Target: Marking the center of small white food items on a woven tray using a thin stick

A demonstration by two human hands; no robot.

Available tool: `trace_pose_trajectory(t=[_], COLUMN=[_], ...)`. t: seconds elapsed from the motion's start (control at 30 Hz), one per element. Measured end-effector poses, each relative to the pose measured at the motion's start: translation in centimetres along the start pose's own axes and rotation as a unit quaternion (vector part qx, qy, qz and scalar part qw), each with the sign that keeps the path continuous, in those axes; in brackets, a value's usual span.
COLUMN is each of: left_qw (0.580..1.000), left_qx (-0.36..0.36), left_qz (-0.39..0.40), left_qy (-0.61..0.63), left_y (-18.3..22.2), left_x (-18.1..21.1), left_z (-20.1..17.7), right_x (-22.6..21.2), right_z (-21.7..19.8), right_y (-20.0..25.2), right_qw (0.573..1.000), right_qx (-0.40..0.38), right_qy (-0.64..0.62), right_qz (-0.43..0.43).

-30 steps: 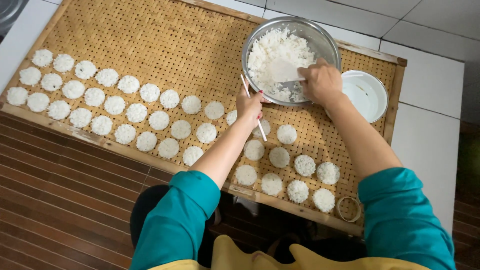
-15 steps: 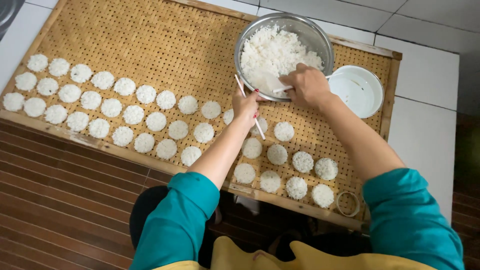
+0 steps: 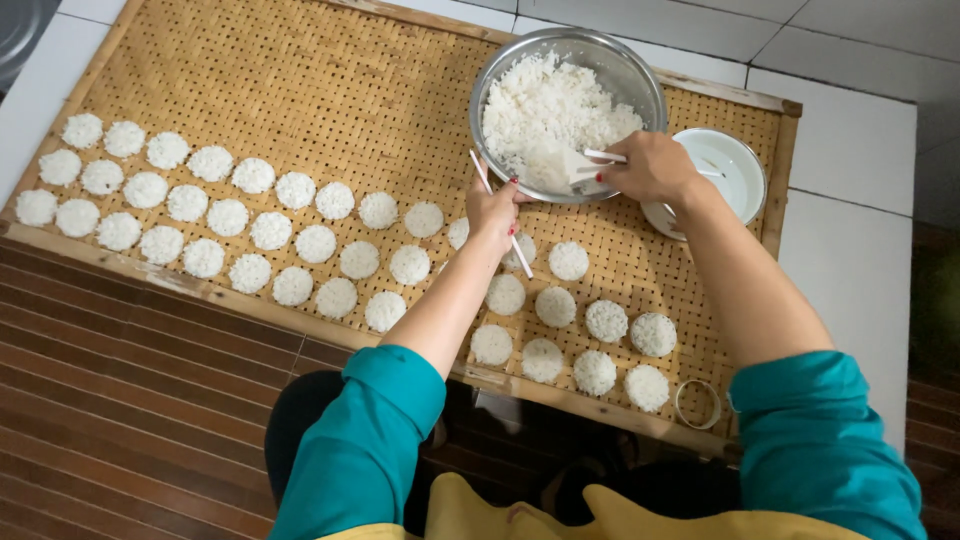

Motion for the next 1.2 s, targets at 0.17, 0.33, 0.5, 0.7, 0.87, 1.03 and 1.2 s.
trace_pose_trajectory(t=[0.17,0.33,0.5,0.7,0.87,1.03,1.2], left_qw=[1.000,1.000,1.000,1.000,1.000,1.000,0.999], left_qx=[0.006,0.009,0.008,0.013,0.011,0.019,0.030], left_qz=[0.003,-0.009,-0.006,0.000,0.007,0.010,0.006], left_qy=[-0.002,0.001,-0.004,-0.016,-0.004,-0.011,-0.015], left_y=[0.1,0.1,0.2,0.0,-0.1,-0.1,-0.6], left_x=[0.0,-0.4,-0.2,-0.2,-0.3,-0.3,-1.0], left_z=[-0.1,-0.1,-0.2,-0.1,0.0,0.0,0.0], right_x=[0.4,0.3,-0.6,-0.7,-6.3,-5.5,-4.1], right_z=[0.4,0.2,-0.2,0.4,-1.9,-0.6,2.5], right_y=[-0.1,1.2,2.3,0.5,3.2,0.1,-3.3], right_qw=[1.000,0.999,0.989,0.975,0.863,0.884,0.932], right_qx=[0.000,0.009,0.008,0.181,0.366,0.299,0.128], right_qy=[-0.003,-0.040,-0.145,0.099,0.271,0.328,0.339], right_qz=[0.005,0.023,0.016,-0.087,-0.218,-0.148,-0.020])
Point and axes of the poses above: each hand's wrist, its own y-axis away from the middle knuckle, its own z-axis out of the palm, x = y × z, the point moved 6 cm from there along -y, towards the middle knuckle, and after that the axes turned 3 degrees about z, right-handed, at the moved point
